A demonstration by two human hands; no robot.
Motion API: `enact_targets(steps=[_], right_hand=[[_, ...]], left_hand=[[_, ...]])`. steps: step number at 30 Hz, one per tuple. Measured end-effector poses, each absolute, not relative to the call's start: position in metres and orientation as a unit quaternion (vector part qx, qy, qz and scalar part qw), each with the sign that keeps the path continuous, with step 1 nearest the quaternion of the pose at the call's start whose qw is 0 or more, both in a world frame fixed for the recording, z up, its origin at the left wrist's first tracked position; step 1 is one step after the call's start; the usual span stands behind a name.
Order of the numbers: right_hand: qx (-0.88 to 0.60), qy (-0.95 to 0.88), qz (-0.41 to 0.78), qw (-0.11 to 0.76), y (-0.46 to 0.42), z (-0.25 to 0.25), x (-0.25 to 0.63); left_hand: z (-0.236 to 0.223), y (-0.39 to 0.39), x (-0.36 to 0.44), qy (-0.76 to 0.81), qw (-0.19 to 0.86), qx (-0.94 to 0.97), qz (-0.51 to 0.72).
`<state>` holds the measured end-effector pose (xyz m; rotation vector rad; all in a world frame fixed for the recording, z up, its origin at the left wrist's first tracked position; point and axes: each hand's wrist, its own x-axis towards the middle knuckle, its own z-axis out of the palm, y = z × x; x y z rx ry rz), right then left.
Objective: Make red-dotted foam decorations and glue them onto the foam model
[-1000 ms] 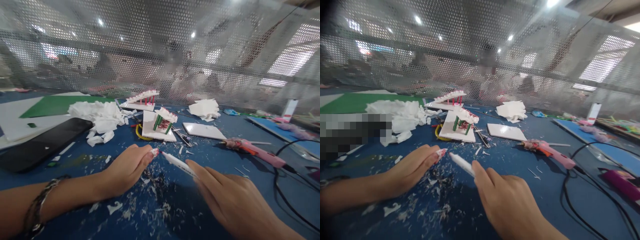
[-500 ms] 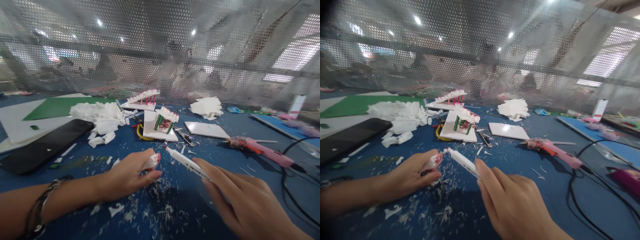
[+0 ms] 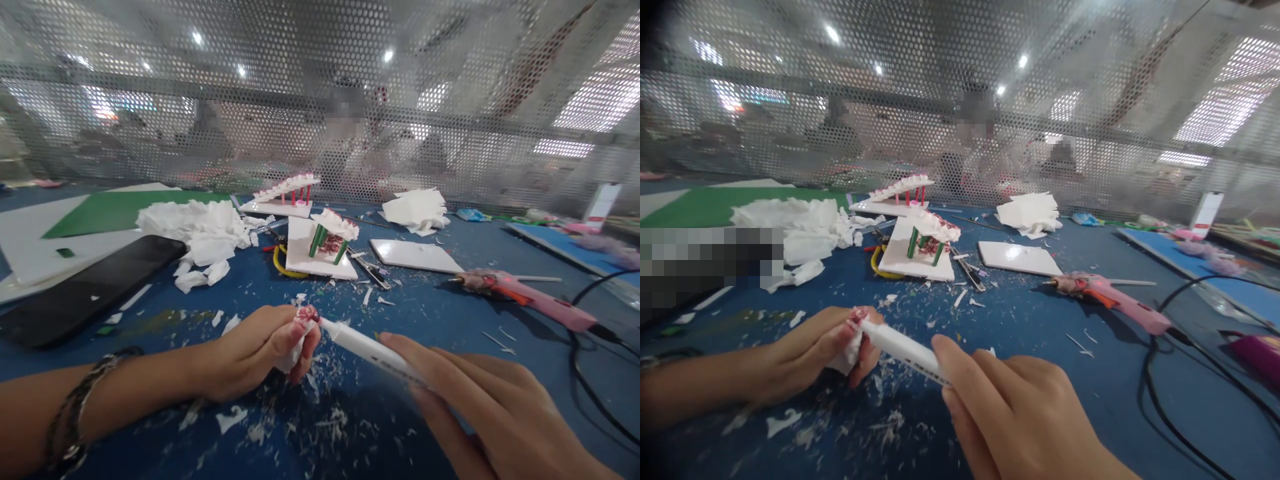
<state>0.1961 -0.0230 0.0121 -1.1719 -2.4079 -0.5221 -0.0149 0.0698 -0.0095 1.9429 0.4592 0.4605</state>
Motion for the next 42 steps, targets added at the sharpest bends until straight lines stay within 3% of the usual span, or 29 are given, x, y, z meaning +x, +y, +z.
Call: enact_targets(steps=[11, 28, 37, 42], right_hand=[[-0.425, -0.860, -0.217, 0.184, -0.020, 0.010, 0.197], [-0.448, -0.843, -0.236, 0.181, -0.014, 0.008, 0.197], [-0.459, -0.832, -0.186, 0.250, -0.012, 0.008, 0.203], [-0.468, -0.833, -0.156, 0.252, -0.014, 0.008, 0.203]], left_hand=[[-0.008, 0.069, -0.014, 0.215, 0.485, 0.827, 0.188], [-0.009, 0.072, -0.013, 0.191, 0.525, 0.808, 0.187], [-0.012, 0.077, -0.007, 0.292, 0.519, 0.755, 0.274], [-0.009, 0.075, -0.010, 0.272, 0.506, 0.776, 0.260]])
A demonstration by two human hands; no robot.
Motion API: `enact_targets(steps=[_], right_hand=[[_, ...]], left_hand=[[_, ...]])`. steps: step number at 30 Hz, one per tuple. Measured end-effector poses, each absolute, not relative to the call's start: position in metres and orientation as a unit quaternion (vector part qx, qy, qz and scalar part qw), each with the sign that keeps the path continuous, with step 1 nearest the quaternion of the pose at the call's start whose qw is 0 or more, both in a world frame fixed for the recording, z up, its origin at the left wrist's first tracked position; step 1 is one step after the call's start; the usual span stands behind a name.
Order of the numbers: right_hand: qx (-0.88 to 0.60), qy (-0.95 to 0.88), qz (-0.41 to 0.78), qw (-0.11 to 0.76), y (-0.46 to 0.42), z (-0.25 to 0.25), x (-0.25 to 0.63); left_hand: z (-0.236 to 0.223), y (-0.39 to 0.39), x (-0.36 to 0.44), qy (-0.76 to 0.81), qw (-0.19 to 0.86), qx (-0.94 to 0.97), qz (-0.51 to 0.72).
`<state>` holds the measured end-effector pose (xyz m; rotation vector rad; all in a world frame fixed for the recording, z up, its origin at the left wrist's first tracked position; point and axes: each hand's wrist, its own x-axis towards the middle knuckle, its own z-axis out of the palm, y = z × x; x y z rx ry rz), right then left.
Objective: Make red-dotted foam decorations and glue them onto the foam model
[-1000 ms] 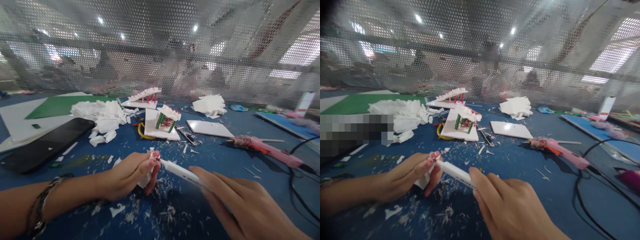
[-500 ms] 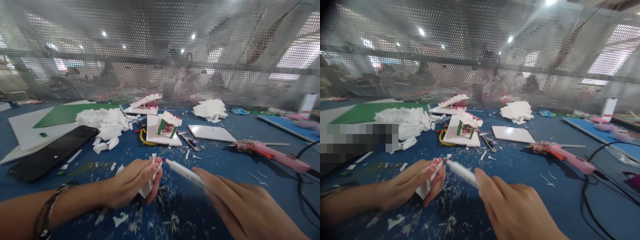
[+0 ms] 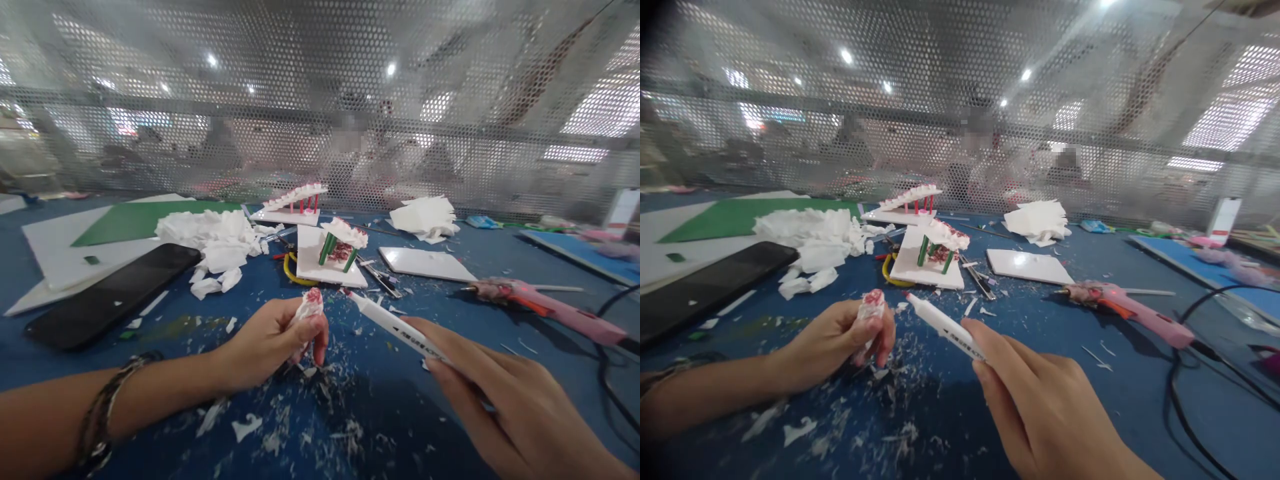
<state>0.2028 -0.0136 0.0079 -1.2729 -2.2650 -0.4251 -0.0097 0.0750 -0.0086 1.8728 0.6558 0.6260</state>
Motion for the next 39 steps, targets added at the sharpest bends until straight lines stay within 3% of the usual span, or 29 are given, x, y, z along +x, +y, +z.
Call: enact_targets(steps=[6, 13, 19, 25, 39], right_hand=[[-0.452, -0.847, -0.137, 0.242, -0.016, 0.008, 0.200], [-0.449, -0.854, -0.115, 0.235, -0.016, 0.007, 0.199], [-0.449, -0.865, -0.123, 0.186, -0.013, 0.004, 0.198], [-0.445, -0.855, -0.159, 0.212, -0.013, 0.007, 0.198], [-0.453, -0.852, -0.203, 0.165, -0.014, 0.009, 0.197]], left_hand=[[-0.008, 0.070, -0.012, 0.220, 0.584, 0.758, 0.189], [-0.016, 0.073, -0.014, 0.191, 0.683, 0.676, 0.199], [-0.013, 0.075, -0.012, 0.171, 0.693, 0.675, 0.188], [-0.006, 0.074, -0.008, 0.187, 0.689, 0.662, 0.227], [-0.012, 0.078, -0.007, 0.163, 0.674, 0.691, 0.204]])
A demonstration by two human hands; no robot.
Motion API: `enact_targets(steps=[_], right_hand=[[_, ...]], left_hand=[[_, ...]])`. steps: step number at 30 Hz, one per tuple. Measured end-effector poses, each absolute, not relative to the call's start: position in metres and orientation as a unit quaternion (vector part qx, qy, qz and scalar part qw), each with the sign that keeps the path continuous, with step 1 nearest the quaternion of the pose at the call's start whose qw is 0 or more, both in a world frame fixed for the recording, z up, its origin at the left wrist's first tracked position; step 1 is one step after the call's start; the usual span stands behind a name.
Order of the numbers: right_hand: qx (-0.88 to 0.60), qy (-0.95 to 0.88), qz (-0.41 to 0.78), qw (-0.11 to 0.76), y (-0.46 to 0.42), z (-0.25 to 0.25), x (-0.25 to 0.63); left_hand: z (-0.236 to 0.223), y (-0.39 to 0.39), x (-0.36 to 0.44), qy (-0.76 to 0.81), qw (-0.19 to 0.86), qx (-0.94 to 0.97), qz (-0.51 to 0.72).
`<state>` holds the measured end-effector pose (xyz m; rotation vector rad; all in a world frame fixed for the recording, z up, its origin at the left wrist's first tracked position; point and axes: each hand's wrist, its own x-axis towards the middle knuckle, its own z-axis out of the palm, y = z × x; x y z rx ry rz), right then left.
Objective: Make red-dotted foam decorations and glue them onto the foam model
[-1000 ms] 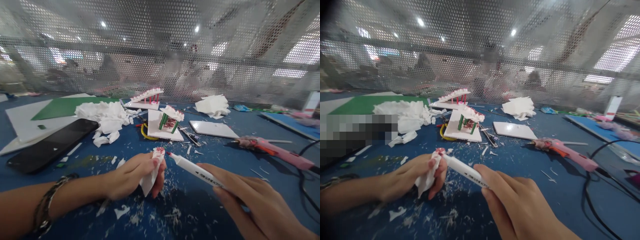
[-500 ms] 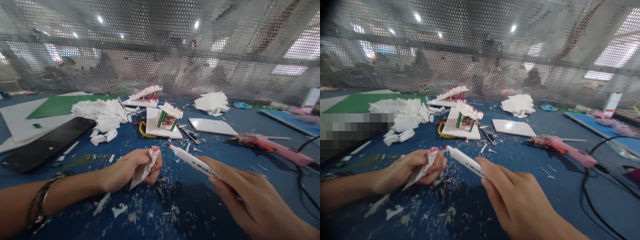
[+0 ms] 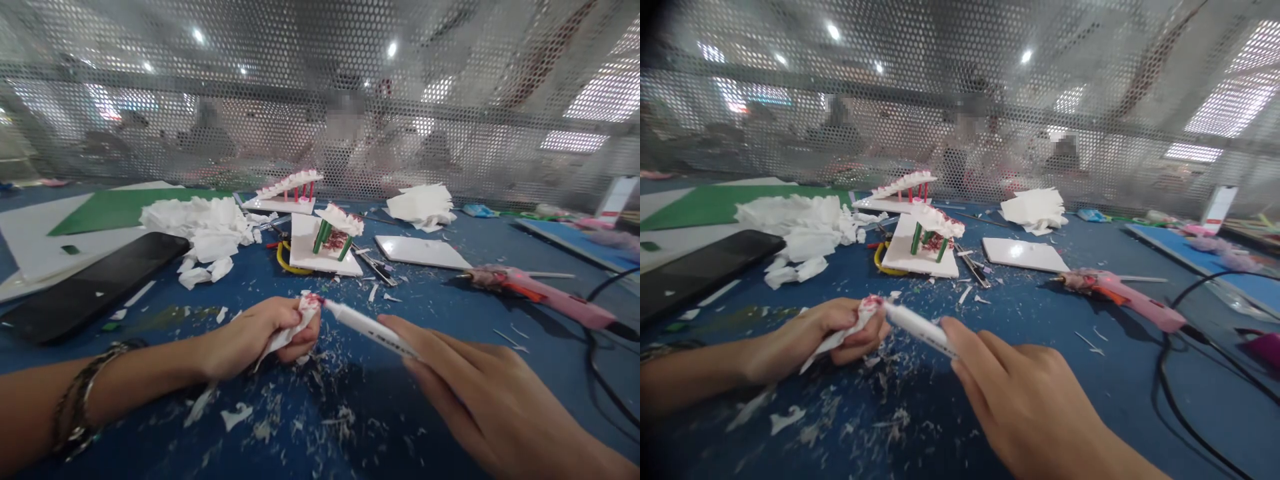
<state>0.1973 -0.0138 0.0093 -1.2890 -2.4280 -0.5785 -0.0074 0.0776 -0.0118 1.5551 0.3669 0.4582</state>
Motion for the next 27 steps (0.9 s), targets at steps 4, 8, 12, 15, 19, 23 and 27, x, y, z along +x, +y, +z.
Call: enact_targets(steps=[4, 8, 12, 15, 19, 23, 27], right_hand=[[-0.440, -0.857, -0.206, 0.174, -0.0125, 0.0101, 0.1960], [-0.447, -0.852, -0.219, 0.160, -0.0119, 0.0097, 0.1952], [-0.439, -0.859, -0.205, 0.163, -0.0137, 0.0099, 0.1951], [-0.441, -0.860, -0.208, 0.153, -0.0143, 0.0102, 0.1954], [-0.436, -0.857, -0.221, 0.163, -0.0139, 0.0096, 0.1972], [-0.444, -0.852, -0.233, 0.152, -0.0138, 0.0093, 0.1975], [-0.435, -0.860, -0.212, 0.162, -0.0136, 0.0107, 0.1967]], left_hand=[[-0.0119, 0.0773, -0.0076, 0.150, 0.680, 0.689, 0.203], [-0.0120, 0.0767, -0.0080, 0.158, 0.702, 0.663, 0.206], [-0.0099, 0.0755, -0.0083, 0.163, 0.703, 0.664, 0.199], [-0.0097, 0.0752, -0.0085, 0.178, 0.692, 0.670, 0.202], [-0.0122, 0.0759, -0.0101, 0.178, 0.679, 0.687, 0.187], [-0.0119, 0.0756, -0.0130, 0.183, 0.653, 0.716, 0.166], [-0.0098, 0.0745, -0.0151, 0.183, 0.607, 0.758, 0.154]])
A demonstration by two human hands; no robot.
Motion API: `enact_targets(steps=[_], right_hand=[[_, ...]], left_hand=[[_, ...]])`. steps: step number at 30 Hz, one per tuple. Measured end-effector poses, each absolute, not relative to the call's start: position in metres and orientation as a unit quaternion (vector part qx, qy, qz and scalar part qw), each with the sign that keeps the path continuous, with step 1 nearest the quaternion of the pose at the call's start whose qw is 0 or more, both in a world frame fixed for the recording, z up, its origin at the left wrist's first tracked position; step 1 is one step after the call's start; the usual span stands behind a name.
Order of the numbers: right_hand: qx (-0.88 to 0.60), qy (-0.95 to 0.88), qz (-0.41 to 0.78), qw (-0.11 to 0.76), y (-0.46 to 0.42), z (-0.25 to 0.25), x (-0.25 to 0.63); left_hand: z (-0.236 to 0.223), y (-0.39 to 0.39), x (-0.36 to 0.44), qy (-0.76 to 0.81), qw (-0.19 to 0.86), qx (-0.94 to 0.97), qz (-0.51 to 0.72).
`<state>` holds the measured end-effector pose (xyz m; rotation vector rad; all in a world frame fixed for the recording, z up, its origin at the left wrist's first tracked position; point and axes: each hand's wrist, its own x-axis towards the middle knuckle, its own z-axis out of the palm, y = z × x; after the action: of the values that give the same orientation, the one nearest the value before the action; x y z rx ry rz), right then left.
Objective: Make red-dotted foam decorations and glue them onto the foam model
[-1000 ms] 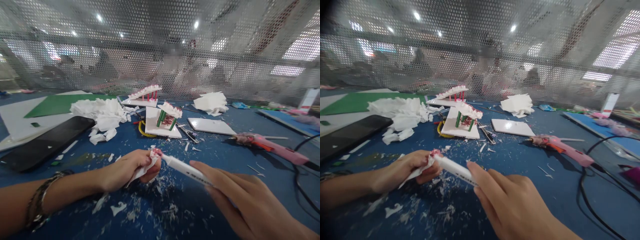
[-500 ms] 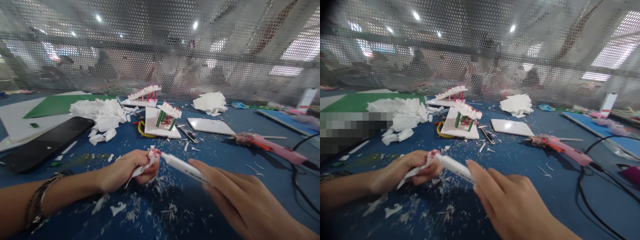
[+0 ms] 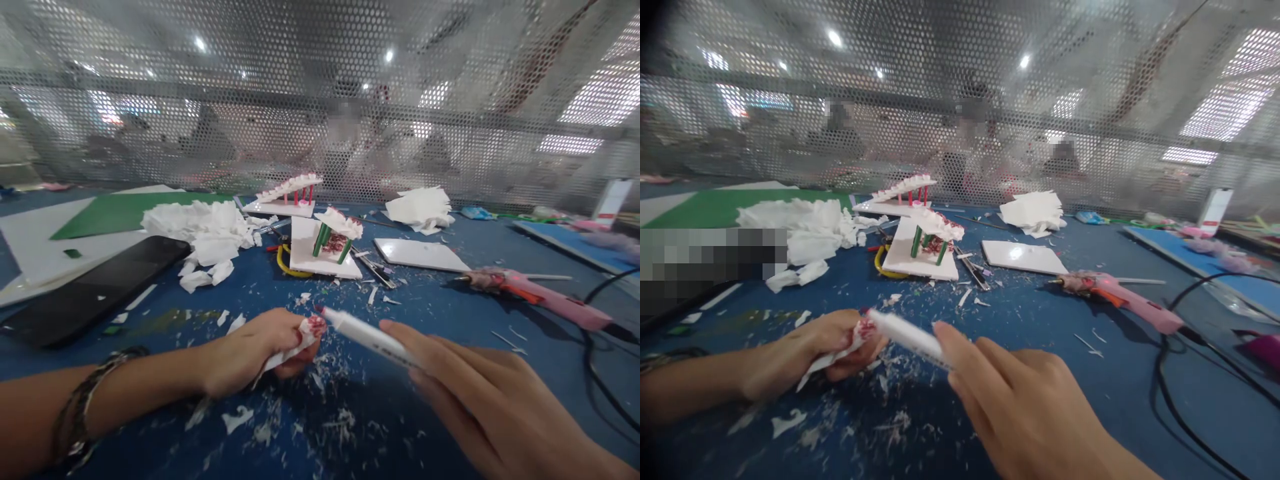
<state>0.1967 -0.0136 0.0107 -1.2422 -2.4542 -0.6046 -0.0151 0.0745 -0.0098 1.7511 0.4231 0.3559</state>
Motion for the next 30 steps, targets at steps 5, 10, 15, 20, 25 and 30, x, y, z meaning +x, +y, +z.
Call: enact_targets(steps=[5, 10, 15, 20, 25, 30], right_hand=[[-0.450, -0.850, -0.223, 0.158, -0.013, 0.011, 0.197], [-0.433, -0.867, -0.186, 0.161, -0.014, 0.011, 0.196], [-0.494, -0.835, -0.182, 0.159, -0.010, 0.008, 0.202], [-0.550, -0.810, -0.145, 0.142, -0.001, 0.004, 0.210], [-0.584, -0.808, -0.064, 0.053, 0.005, 0.001, 0.212], [-0.587, -0.808, -0.026, 0.053, 0.002, 0.005, 0.207]], left_hand=[[-0.012, 0.075, -0.016, 0.163, 0.589, 0.772, 0.176], [-0.011, 0.077, -0.016, 0.160, 0.526, 0.817, 0.174], [-0.006, 0.071, -0.016, 0.168, 0.475, 0.844, 0.184], [-0.011, 0.066, -0.012, 0.183, 0.336, 0.907, 0.174], [-0.009, 0.064, -0.012, 0.184, 0.263, 0.936, 0.146], [-0.005, 0.062, -0.015, 0.134, 0.246, 0.945, 0.166]])
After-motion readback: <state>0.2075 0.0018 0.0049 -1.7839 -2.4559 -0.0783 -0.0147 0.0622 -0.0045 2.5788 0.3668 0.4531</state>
